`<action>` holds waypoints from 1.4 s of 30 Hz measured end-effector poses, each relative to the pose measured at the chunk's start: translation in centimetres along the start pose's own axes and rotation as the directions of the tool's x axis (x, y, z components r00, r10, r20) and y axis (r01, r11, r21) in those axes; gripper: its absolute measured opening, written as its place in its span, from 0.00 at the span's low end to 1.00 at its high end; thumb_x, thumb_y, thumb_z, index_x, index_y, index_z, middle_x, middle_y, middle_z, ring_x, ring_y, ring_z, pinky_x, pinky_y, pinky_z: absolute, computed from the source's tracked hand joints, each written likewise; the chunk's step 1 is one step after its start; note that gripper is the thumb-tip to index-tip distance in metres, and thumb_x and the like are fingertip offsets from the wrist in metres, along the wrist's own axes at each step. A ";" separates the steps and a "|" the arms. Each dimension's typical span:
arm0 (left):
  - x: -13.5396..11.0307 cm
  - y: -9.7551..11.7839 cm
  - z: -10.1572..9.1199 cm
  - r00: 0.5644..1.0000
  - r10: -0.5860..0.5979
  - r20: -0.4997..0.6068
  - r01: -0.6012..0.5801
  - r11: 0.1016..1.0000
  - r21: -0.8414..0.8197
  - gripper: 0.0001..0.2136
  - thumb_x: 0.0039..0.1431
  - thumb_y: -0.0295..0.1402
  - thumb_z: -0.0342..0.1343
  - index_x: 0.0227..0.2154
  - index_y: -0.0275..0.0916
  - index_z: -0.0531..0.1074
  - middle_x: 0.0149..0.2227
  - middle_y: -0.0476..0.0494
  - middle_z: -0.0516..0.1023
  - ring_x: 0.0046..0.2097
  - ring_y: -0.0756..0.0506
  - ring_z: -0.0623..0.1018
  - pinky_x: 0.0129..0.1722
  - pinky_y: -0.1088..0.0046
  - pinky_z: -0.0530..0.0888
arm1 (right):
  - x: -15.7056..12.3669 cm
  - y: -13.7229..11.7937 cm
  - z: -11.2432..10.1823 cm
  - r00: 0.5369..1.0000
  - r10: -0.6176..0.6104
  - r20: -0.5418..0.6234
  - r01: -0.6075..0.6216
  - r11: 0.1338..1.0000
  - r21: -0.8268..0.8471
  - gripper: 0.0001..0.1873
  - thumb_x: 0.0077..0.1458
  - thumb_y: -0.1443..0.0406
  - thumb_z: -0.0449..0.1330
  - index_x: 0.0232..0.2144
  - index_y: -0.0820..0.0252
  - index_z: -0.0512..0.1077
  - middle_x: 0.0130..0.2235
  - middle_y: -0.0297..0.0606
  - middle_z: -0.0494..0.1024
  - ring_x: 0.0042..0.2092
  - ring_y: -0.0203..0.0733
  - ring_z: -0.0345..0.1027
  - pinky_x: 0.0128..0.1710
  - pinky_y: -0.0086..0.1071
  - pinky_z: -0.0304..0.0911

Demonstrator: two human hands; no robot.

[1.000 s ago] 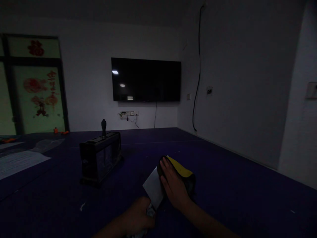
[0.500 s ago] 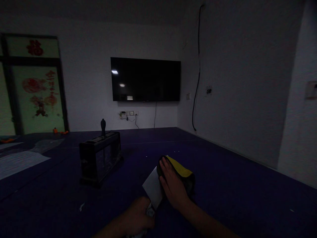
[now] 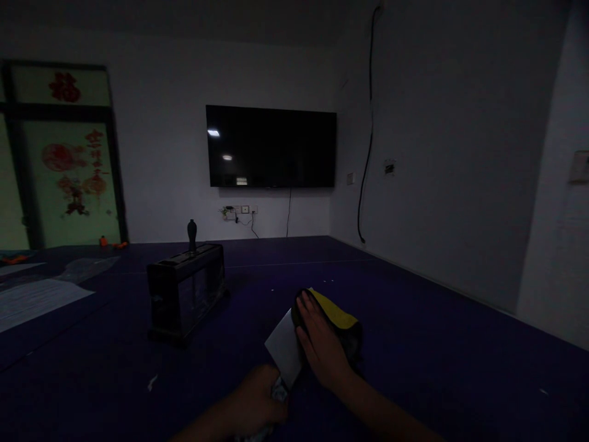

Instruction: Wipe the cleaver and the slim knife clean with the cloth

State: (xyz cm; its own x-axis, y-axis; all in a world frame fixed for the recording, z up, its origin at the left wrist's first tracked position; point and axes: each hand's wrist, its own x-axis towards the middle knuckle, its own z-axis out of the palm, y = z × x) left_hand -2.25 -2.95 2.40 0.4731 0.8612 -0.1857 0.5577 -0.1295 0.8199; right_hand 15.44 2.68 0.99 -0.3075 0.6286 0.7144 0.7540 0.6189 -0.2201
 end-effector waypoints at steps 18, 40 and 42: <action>-0.3 0.6 0.1 0.999 0.037 -0.015 -0.037 0.999 0.006 0.04 0.34 0.26 0.48 0.19 0.37 0.63 0.19 0.54 0.63 0.22 0.53 0.63 0.19 0.80 0.57 | 0.0 0.1 0.2 1.000 -0.004 0.015 0.004 1.000 -0.020 0.28 0.61 0.61 0.41 0.61 0.56 0.39 0.63 0.35 0.39 0.63 0.43 0.33 0.59 0.43 0.43; -0.2 0.2 0.2 0.996 0.056 -0.070 -0.062 0.995 -0.082 0.08 0.34 0.24 0.49 0.23 0.36 0.67 0.21 0.54 0.64 0.24 0.53 0.63 0.21 0.81 0.59 | 0.0 -0.2 0.2 0.998 -0.024 0.054 0.022 0.999 0.043 0.28 0.61 0.61 0.41 0.61 0.53 0.38 0.63 0.33 0.40 0.62 0.43 0.34 0.59 0.44 0.43; -0.2 0.2 0.3 0.995 0.063 -0.075 -0.071 0.993 -0.098 0.08 0.34 0.24 0.49 0.23 0.36 0.67 0.21 0.54 0.64 0.24 0.54 0.62 0.20 0.82 0.59 | -0.1 -0.3 0.0 0.997 -0.034 0.076 0.031 0.998 0.046 0.28 0.61 0.60 0.41 0.61 0.53 0.38 0.63 0.33 0.39 0.62 0.42 0.34 0.59 0.44 0.43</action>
State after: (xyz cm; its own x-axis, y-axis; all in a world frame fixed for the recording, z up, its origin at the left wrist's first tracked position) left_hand -2.03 -3.27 2.46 0.4548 0.8858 -0.0921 0.4535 -0.1413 0.8800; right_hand 15.22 2.47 0.99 -0.3763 0.6408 0.6692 0.7167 0.6590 -0.2280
